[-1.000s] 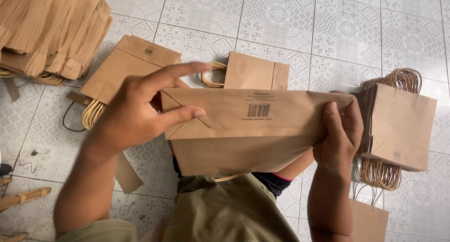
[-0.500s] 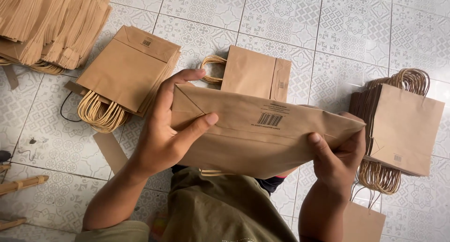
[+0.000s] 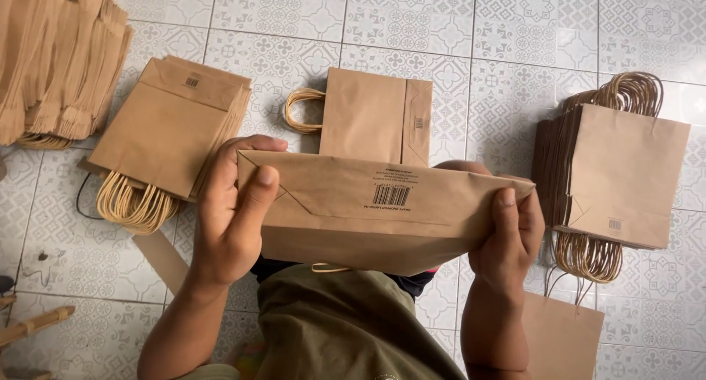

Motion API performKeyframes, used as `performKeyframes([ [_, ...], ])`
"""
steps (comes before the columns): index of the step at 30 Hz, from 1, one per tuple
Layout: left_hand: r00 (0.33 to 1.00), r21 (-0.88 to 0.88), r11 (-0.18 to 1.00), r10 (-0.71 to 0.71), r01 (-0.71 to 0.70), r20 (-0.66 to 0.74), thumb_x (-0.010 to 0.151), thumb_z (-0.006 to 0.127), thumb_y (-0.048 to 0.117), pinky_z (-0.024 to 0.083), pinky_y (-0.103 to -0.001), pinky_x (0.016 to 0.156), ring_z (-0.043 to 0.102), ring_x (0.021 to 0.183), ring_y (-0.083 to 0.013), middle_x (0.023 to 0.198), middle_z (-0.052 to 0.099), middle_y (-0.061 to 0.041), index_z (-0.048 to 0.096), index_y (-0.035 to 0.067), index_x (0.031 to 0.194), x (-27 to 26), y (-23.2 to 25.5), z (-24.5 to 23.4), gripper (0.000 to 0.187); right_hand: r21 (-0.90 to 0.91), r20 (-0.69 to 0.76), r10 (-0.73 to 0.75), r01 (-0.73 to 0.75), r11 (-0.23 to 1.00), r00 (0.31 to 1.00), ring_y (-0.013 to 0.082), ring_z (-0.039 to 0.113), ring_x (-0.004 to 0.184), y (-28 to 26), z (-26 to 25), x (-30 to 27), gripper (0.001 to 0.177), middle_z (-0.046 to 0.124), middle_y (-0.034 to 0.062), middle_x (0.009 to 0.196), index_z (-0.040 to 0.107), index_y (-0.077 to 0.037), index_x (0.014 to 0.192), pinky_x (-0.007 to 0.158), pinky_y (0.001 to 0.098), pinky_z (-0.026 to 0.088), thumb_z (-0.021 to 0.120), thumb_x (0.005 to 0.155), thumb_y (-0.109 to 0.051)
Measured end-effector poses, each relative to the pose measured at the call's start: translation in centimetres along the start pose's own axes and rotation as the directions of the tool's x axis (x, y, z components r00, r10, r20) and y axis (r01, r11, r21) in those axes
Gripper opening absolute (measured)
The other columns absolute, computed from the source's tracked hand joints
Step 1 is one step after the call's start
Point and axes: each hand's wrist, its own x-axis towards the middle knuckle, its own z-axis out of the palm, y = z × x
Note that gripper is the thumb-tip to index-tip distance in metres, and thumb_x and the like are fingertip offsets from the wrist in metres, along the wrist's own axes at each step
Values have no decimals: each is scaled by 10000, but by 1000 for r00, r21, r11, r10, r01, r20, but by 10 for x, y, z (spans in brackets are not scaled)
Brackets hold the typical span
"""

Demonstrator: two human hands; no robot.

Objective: The person picks up flat paper bags, opens them to expand the bottom gusset, and then folds them flat again for storage or use.

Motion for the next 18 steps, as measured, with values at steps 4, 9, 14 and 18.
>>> performKeyframes([
  [4, 999, 60, 997, 43, -42, -9, 1057, 402, 163, 440, -297, 939, 545, 987, -171, 1196, 626, -128, 571, -36, 1187, 24, -14, 11, 291, 21, -83, 76, -74, 997, 994, 153, 626, 964, -2, 8, 16, 241, 678, 213, 1234, 547, 15, 1187, 919, 246, 517, 464, 1102, -194],
  [9, 992, 69, 992, 110, -106, -59, 1065, 517, 179, 464, -354, 953, 593, 939, -167, 1052, 690, -123, 655, -23, 1103, 56, -48, 21, 248, -159, -85, -19, 5, 987, 996, 132, 601, 730, -22, 44, 47, 390, 638, 151, 801, 526, -34, 947, 581, 295, 536, 857, 741, -51],
  [14, 992, 23, 1000, -5, 8, -129, 1097, 476, 197, 440, -364, 1029, 608, 1018, -193, 1033, 688, -137, 648, -12, 1064, 73, -76, 20, 273, -233, -86, 26, -45, 971, 996, 169, 601, 807, 9, 32, 58, 311, 646, 161, 877, 577, 10, 991, 706, 327, 524, 817, 799, -40],
  [18, 985, 9, 998, -57, 59, -166, 1121, 439, 203, 441, -343, 1031, 611, 1000, -180, 996, 691, -127, 648, 5, 1017, 81, -87, 22, 306, -239, -123, 44, -73, 968, 991, 175, 572, 826, 22, 33, 68, 293, 652, 172, 920, 624, 49, 1112, 766, 364, 537, 464, 1072, -194],
])
